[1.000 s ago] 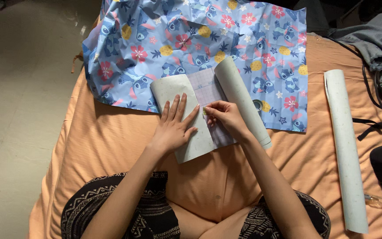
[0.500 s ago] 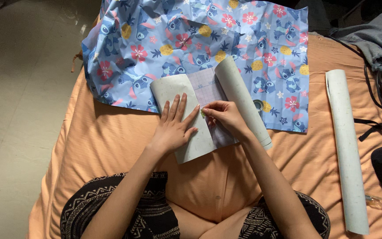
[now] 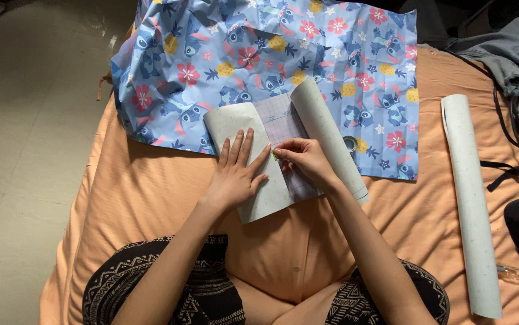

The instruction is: The person unrolls Stitch-patterned wrapping paper on a bed, places a pink boxed toy on the paper, and folds the paper over the box to measure it. They cut a piece of tape, press it on the paper, and cut the wrapping paper with scissors.

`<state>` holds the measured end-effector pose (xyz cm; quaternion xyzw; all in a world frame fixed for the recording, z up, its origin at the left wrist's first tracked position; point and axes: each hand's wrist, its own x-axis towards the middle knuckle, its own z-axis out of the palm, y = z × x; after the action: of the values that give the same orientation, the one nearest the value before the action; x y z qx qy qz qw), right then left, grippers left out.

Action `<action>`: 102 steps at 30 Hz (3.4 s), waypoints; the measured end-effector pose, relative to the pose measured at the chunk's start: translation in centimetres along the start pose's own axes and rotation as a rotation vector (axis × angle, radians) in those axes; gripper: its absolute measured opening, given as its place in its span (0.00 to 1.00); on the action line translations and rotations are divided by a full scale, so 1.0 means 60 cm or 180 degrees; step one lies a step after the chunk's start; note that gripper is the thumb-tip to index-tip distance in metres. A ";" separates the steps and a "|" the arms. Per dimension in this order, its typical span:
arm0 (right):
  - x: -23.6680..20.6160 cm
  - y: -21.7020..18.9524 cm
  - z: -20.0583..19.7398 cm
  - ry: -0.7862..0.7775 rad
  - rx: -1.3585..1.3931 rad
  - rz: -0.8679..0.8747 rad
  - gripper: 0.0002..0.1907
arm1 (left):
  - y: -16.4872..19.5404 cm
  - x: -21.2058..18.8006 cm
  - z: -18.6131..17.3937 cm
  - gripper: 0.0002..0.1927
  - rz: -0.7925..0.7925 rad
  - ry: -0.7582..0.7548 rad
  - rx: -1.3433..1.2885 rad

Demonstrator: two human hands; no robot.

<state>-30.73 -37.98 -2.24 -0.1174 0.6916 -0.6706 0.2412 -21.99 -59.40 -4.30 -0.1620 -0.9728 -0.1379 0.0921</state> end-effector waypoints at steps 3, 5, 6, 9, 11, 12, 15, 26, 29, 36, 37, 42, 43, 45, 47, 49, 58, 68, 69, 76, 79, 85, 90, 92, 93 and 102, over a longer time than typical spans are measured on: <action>-0.001 -0.003 0.001 0.0004 -0.0030 -0.0004 0.13 | 0.000 0.001 -0.001 0.38 -0.0007 -0.0006 0.0012; -0.002 -0.006 0.003 0.0006 -0.0040 0.0009 0.13 | 0.000 0.001 -0.003 0.38 -0.0023 -0.0024 0.0043; -0.002 -0.007 0.003 0.0008 -0.0029 0.0020 0.13 | 0.001 0.001 -0.004 0.38 -0.0025 -0.0033 0.0039; -0.004 -0.010 0.005 0.0036 -0.0070 0.0052 0.12 | 0.003 0.002 -0.007 0.37 -0.0029 -0.0045 0.0009; -0.003 -0.010 0.005 0.0048 -0.0118 0.0028 0.12 | 0.004 0.003 -0.009 0.37 -0.0029 -0.0032 -0.0031; -0.002 -0.009 0.005 0.0046 -0.0139 -0.0006 0.12 | 0.005 0.004 -0.011 0.37 -0.0075 -0.0086 -0.0083; 0.001 -0.006 0.003 -0.0009 -0.0086 -0.0036 0.14 | 0.007 0.005 -0.014 0.37 -0.0171 -0.0214 -0.0155; -0.005 -0.006 0.003 0.0084 0.0031 -0.0049 0.23 | 0.013 0.004 -0.021 0.34 -0.0208 -0.0309 -0.0086; -0.009 -0.012 0.001 0.0067 0.0048 -0.0054 0.24 | 0.014 0.005 -0.019 0.34 -0.0162 -0.0222 -0.0043; -0.011 -0.014 0.004 0.0262 0.0017 -0.0003 0.25 | 0.007 0.009 -0.014 0.37 -0.0157 -0.0262 -0.0064; -0.012 -0.012 0.005 0.0363 -0.0023 0.0006 0.25 | 0.006 0.010 -0.014 0.37 -0.0153 -0.0265 -0.0072; -0.034 0.015 0.032 0.0866 -0.0510 -0.0836 0.17 | 0.007 0.012 -0.010 0.39 -0.0156 -0.0259 -0.0067; -0.044 0.022 0.041 0.1002 -0.0768 -0.1090 0.14 | 0.007 0.011 -0.009 0.40 -0.0163 -0.0254 -0.0055; -0.062 0.040 0.074 0.1410 -0.1202 -0.1356 0.13 | 0.007 0.008 -0.009 0.41 -0.0145 -0.0211 -0.0042; -0.075 0.048 0.089 0.1535 -0.1629 -0.1654 0.14 | 0.007 0.007 -0.009 0.41 -0.0090 -0.0110 -0.0039; -0.080 0.048 0.097 0.1347 -0.2025 -0.1989 0.17 | 0.008 0.005 -0.010 0.41 -0.0074 -0.0051 -0.0081; -0.078 0.042 0.102 0.1317 -0.2315 -0.1989 0.19 | 0.004 0.004 -0.011 0.40 -0.0055 0.0016 -0.0067; -0.071 0.063 0.085 0.1164 -0.2075 -0.1505 0.22 | 0.003 0.004 -0.003 0.40 -0.0059 -0.0018 -0.0029; -0.070 0.065 0.082 0.1134 -0.2025 -0.1445 0.22 | 0.003 0.003 -0.003 0.41 -0.0060 -0.0026 -0.0020; -0.067 0.077 0.075 0.1179 -0.1775 -0.1304 0.24 | 0.007 0.004 -0.005 0.41 -0.0113 -0.0076 -0.0008; -0.070 0.076 0.074 0.1080 -0.1431 -0.1066 0.23 | 0.008 0.003 -0.006 0.41 -0.0127 -0.0078 -0.0030; -0.075 0.075 0.070 0.1023 -0.1097 -0.0996 0.22 | 0.010 0.002 -0.006 0.40 -0.0119 -0.0027 -0.0013; -0.081 0.080 0.070 0.1241 -0.1546 -0.1298 0.21 | 0.010 0.002 -0.005 0.40 -0.0120 -0.0035 -0.0011; -0.082 0.081 0.072 0.1270 -0.1576 -0.1357 0.21 | 0.010 0.001 -0.005 0.40 -0.0113 -0.0031 -0.0013; -0.082 0.080 0.074 0.1289 -0.1716 -0.1433 0.20 | 0.009 0.002 -0.006 0.40 -0.0102 -0.0020 -0.0027; -0.082 0.069 0.081 0.1457 -0.2030 -0.1445 0.19 | 0.011 0.001 -0.015 0.39 -0.0064 0.0040 -0.0105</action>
<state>-23.45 -39.51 -5.36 -0.1833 0.8559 -0.4687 -0.1193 -21.72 -59.05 -3.28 -0.1528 -0.9713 -0.1558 0.0942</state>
